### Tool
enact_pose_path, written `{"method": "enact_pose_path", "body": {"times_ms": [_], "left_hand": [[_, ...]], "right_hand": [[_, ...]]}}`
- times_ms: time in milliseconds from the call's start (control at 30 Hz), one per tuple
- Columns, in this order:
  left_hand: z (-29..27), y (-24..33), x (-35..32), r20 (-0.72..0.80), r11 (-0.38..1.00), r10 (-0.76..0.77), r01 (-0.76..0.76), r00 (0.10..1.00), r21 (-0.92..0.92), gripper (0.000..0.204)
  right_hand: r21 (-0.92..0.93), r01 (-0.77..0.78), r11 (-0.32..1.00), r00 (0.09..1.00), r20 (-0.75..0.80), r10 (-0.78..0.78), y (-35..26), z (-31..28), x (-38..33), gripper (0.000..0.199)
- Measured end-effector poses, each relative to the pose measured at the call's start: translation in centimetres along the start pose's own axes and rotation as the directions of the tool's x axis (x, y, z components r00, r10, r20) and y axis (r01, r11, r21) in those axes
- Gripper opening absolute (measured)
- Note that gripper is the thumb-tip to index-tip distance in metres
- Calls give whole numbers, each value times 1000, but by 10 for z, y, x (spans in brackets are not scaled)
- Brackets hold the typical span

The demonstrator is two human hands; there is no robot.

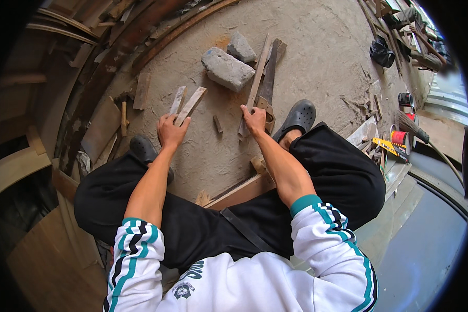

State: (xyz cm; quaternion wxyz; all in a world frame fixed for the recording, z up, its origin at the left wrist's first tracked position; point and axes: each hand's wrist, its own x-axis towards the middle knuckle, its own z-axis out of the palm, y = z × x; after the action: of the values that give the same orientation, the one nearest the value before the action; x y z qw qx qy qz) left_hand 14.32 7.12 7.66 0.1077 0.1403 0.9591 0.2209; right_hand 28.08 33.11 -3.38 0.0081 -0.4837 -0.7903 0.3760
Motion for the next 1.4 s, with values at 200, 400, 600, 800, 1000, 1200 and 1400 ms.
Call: {"method": "enact_pose_path", "body": {"times_ms": [200, 400, 600, 800, 1000, 1200, 1400], "left_hand": [[-6, -17, -4, 28, 1000, 7, -8, 1000, 14, 48], [-14, -32, -13, 5, 998, -42, 41, 999, 37, 48], [-38, -56, -14, 60, 993, -7, -1, 998, 117, 47], [-46, -65, -7, -7, 997, -32, 33, 999, 75, 48], [-36, -88, -9, -173, 991, -129, 134, 976, 18, 48], [-48, -93, -7, -289, 989, -148, 150, 946, -18, 46], [-57, -83, -13, -312, 995, -95, 91, 945, -29, 45]], "right_hand": [[-35, -197, 980, 965, 170, 200, -19, -9, 4, 63], [-219, -134, 967, 990, -63, 123, -51, -16, 38, 76], [-491, 443, 750, 896, 224, -383, -117, -17, 92, 134], [-634, 515, 578, 857, 375, -352, -117, -14, 124, 130], [-423, 172, 890, 974, 206, -90, -158, 34, 64, 127], [-501, 246, 830, 958, 259, -127, -214, 85, -31, 121], [-374, 462, 804, 841, 471, -265, -188, 91, -69, 99]]}}
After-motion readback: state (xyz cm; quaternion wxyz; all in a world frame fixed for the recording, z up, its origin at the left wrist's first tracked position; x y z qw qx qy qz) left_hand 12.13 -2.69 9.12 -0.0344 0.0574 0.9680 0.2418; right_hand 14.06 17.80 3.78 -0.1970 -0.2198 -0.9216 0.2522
